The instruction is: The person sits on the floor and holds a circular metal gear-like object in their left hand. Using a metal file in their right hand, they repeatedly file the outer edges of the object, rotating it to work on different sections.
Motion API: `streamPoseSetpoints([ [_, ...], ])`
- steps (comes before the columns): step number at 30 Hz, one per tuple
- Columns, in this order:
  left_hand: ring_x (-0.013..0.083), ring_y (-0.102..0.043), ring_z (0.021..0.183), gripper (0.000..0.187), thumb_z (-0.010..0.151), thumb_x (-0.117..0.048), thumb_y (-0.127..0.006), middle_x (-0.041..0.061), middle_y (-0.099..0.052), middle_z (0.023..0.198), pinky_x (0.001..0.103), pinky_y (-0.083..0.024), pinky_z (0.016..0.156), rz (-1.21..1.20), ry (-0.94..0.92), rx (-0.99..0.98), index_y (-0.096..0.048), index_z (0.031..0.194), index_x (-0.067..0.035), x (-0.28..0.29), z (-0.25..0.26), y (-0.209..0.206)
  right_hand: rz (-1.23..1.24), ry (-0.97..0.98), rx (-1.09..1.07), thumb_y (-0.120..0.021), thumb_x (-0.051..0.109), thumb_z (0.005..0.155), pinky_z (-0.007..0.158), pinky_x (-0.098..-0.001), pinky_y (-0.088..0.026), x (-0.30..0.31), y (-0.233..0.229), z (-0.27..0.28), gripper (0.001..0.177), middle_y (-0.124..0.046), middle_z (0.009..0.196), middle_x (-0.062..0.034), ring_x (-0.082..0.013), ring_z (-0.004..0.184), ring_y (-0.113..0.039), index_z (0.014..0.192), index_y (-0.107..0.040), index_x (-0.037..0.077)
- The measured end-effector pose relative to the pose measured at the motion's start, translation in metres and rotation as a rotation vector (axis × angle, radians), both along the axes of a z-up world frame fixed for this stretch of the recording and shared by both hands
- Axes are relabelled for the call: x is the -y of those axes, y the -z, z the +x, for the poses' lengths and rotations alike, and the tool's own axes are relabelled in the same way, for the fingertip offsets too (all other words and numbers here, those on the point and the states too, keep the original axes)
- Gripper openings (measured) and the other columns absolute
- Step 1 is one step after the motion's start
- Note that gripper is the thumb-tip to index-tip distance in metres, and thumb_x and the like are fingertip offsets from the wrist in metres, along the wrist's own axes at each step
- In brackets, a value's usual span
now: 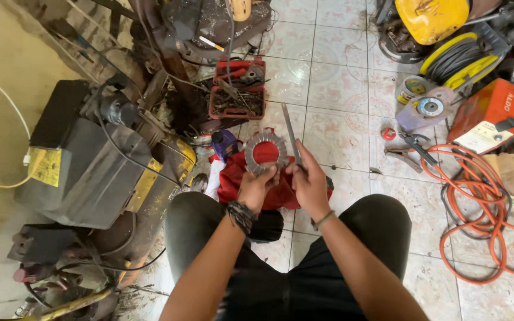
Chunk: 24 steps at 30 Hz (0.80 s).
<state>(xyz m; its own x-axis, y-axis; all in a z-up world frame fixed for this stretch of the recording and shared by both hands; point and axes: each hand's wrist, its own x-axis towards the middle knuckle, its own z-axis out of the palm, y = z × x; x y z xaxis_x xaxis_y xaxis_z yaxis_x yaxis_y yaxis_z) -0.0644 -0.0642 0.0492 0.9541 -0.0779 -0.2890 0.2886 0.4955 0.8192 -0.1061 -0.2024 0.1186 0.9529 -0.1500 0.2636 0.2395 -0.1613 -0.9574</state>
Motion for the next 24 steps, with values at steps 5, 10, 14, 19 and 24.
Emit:
streamPoseSetpoints([
  [5,0.0263,-0.067,0.081,0.025,0.091,-0.012,-0.078,0.021,-0.069,0.087,0.043,-0.059,0.083,0.017,-0.055,0.029,-0.072,0.103,0.009,-0.021,-0.004,0.004,-0.048,0.004,0.006,-0.043,-0.006,0.099,0.05,-0.0234,-0.051,0.0,0.031,-0.018,0.055,-0.073,0.084,-0.0139,-0.0131,0.048,-0.062,0.151,-0.046,0.009],
  [10,0.0217,-0.066,0.082,0.025,0.091,-0.014,-0.078,0.017,-0.068,0.086,0.04,-0.058,0.083,0.081,-0.064,0.067,-0.072,0.104,0.007,-0.022,-0.005,-0.007,-0.2,-0.012,0.052,-0.044,-0.002,0.101,0.056,-0.0258,-0.054,-0.004,0.03,-0.022,0.051,-0.075,0.089,-0.0142,-0.0196,0.057,-0.067,0.15,-0.049,0.009],
  [14,0.0208,-0.063,0.085,0.032,0.095,-0.015,-0.074,0.018,-0.068,0.089,0.041,-0.057,0.085,0.055,-0.094,0.088,-0.07,0.113,0.011,-0.02,-0.008,-0.002,-0.326,-0.035,0.075,-0.047,-0.004,0.098,0.06,-0.0306,-0.057,-0.009,0.034,-0.024,0.054,-0.075,0.094,-0.0142,-0.0269,0.069,-0.069,0.15,-0.051,0.012],
  [19,0.0203,-0.061,0.084,0.03,0.095,-0.012,-0.072,0.017,-0.066,0.088,0.039,-0.056,0.083,0.039,-0.107,0.106,-0.069,0.114,0.011,-0.016,-0.006,-0.006,-0.401,-0.08,0.045,-0.049,-0.008,0.094,0.068,-0.0376,-0.058,-0.012,0.032,-0.02,0.06,-0.073,0.093,-0.0154,-0.0313,0.077,-0.069,0.15,-0.05,0.013],
  [24,0.0162,-0.054,0.074,0.025,0.093,-0.024,-0.068,0.002,-0.061,0.077,0.031,-0.047,0.071,0.091,-0.043,0.223,-0.074,0.094,0.0,-0.028,-0.01,-0.044,-0.606,-0.106,0.068,-0.045,-0.002,0.097,0.06,-0.0308,-0.053,-0.015,0.033,-0.017,0.064,-0.067,0.094,-0.0045,-0.0171,0.075,-0.064,0.156,-0.037,0.021],
])
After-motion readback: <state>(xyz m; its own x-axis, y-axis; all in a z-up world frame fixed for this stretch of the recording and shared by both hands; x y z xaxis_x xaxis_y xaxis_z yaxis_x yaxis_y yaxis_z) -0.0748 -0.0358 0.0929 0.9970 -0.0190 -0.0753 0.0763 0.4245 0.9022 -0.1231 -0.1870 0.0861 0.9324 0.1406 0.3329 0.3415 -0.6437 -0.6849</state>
